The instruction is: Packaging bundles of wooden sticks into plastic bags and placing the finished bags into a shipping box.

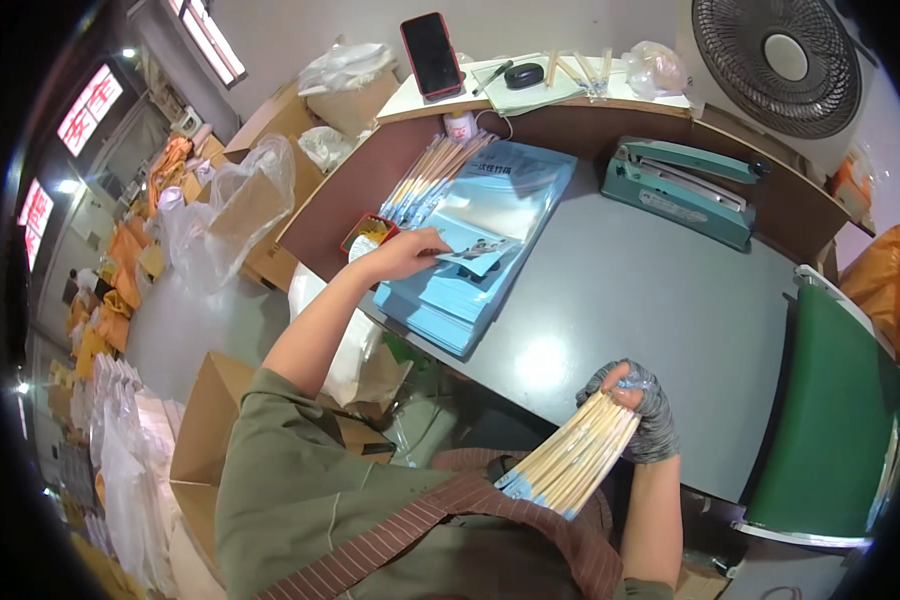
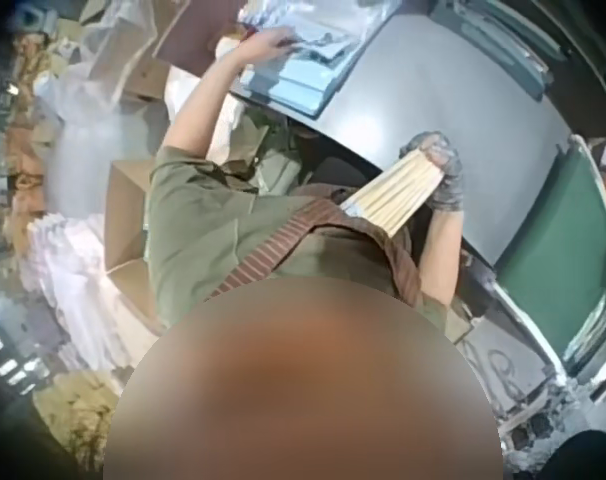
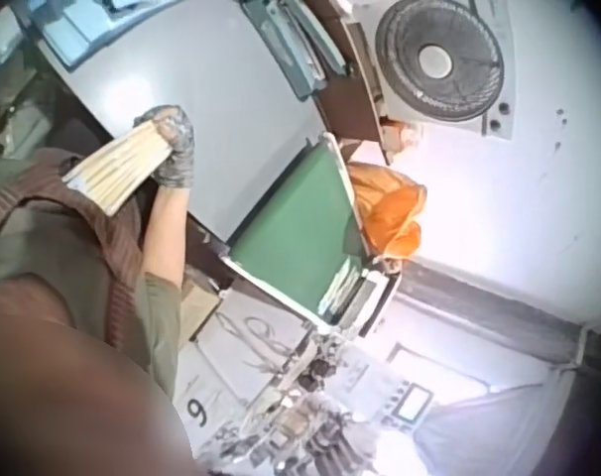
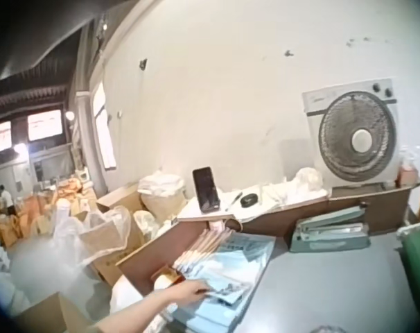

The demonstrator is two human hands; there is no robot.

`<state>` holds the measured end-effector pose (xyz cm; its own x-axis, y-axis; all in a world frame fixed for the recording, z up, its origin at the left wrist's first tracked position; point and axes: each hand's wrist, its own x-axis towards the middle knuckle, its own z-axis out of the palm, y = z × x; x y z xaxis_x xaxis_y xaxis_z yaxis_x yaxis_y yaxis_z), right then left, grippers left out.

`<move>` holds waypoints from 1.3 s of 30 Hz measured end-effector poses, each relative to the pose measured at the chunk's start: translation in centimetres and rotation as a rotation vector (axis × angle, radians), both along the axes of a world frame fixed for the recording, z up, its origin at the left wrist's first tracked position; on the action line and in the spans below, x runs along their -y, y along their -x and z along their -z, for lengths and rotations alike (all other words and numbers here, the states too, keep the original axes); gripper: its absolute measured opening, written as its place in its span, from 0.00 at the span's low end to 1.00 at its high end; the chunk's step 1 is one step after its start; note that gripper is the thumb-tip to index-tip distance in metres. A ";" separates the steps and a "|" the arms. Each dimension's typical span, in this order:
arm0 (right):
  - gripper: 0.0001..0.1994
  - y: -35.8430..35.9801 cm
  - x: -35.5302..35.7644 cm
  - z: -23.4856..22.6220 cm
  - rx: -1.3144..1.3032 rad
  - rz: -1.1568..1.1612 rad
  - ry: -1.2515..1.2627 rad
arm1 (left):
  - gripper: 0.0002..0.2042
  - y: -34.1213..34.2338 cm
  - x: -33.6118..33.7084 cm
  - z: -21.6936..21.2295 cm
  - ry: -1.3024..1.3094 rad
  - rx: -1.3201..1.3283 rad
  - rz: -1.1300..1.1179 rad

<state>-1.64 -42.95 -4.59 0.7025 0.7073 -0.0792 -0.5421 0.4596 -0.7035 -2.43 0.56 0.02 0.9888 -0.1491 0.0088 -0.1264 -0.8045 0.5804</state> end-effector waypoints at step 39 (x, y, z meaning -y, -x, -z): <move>0.21 6.6 1.1 5.1 -0.110 0.369 0.117 | 0.20 10.4 26.0 5.8 0.160 0.729 0.048</move>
<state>-8.27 -44.03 -9.72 0.8905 0.3911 -0.2327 -0.4304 0.5579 -0.7096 -12.84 -25.40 -5.75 0.7166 -0.1339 0.6846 -0.5566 -0.7013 0.4455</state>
